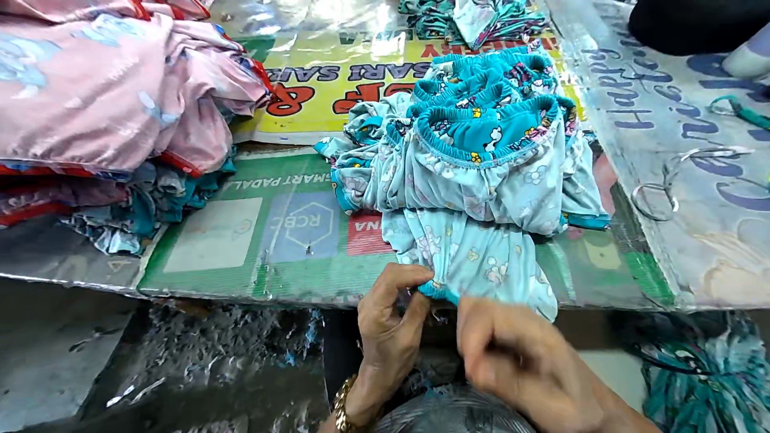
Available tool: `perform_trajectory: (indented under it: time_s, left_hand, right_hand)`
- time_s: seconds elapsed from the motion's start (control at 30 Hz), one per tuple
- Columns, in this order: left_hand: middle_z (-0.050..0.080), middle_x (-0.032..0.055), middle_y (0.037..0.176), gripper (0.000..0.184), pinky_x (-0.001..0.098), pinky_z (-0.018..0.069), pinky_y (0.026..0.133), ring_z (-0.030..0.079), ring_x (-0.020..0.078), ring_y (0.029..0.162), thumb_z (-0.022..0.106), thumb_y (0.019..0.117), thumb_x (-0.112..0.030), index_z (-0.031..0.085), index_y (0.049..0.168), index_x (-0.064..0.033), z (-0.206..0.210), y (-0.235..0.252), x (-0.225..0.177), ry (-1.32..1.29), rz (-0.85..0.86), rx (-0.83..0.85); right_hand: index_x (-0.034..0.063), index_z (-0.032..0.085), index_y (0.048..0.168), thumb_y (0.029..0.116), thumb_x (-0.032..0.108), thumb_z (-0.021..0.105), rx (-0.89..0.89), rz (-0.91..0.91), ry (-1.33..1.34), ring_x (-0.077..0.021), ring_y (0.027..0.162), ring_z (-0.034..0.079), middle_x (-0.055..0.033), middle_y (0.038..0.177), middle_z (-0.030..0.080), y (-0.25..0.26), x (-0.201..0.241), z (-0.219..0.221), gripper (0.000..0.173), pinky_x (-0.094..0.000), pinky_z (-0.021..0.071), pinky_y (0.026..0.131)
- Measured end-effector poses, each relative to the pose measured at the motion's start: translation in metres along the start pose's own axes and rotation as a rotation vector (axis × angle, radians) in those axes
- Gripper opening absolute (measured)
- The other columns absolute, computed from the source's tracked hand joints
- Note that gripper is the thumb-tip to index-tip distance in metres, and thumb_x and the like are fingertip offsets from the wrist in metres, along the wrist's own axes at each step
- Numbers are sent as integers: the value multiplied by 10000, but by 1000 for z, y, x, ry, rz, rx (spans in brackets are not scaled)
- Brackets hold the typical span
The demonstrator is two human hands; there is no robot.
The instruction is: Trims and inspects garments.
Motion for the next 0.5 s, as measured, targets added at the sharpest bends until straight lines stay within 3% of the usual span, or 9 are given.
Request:
perform_trajectory:
  time_s: [0.07, 0.1, 0.2, 0.33, 0.5]
  left_hand:
    - [729, -8, 1027, 92, 236, 586, 883, 695, 62, 970, 664, 987, -112, 710, 1057, -73, 0, 2, 1, -108, -68, -10]
    - [730, -13, 1020, 93, 234, 586, 881, 695, 61, 962, 666, 986, -115, 714, 1054, -75, 0, 2, 1, -132, -87, -15]
    - [723, -13, 1015, 95, 220, 584, 861, 689, 53, 950, 665, 976, -92, 718, 1053, -73, 2, 1, 0, -123, -88, -12]
    - [719, 6, 1014, 93, 209, 590, 826, 689, 58, 940, 667, 967, -78, 709, 1048, -58, 5, 1, -2, -38, -51, -1]
    - [711, 11, 976, 86, 180, 575, 795, 678, 35, 907, 634, 931, -16, 690, 997, -20, 6, 1, -2, -13, -74, -12]
  right_hand:
    - [11, 558, 799, 1086, 234, 508, -35, -135, -169, -102, 684, 548, -83, 721, 541, -4, 12, 8, 367, -197, 444, 625]
    - [26, 585, 825, 1076, 237, 543, -128, -176, -345, -93, 685, 576, -71, 725, 575, -6, 16, 5, 331, -188, 469, 625]
    - [66, 693, 1058, 1019, 176, 643, -304, -192, -845, -67, 784, 644, -59, 903, 693, -1, 16, -11, 127, -170, 506, 667]
    - [67, 736, 1049, 988, 124, 669, -269, -271, -1114, -143, 728, 669, -92, 909, 742, 10, 6, -12, 108, -249, 488, 593]
    - [35, 709, 1016, 997, 124, 607, -250, -447, -1317, -185, 603, 557, -97, 814, 703, 5, 1, -3, 136, -310, 387, 543]
Point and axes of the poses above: each hand's wrist, its own y-axis towards the middle knuckle, its own z-axis out of the palm, x = y × z, the point moved 6 cm from there along y, towards the middle knuckle
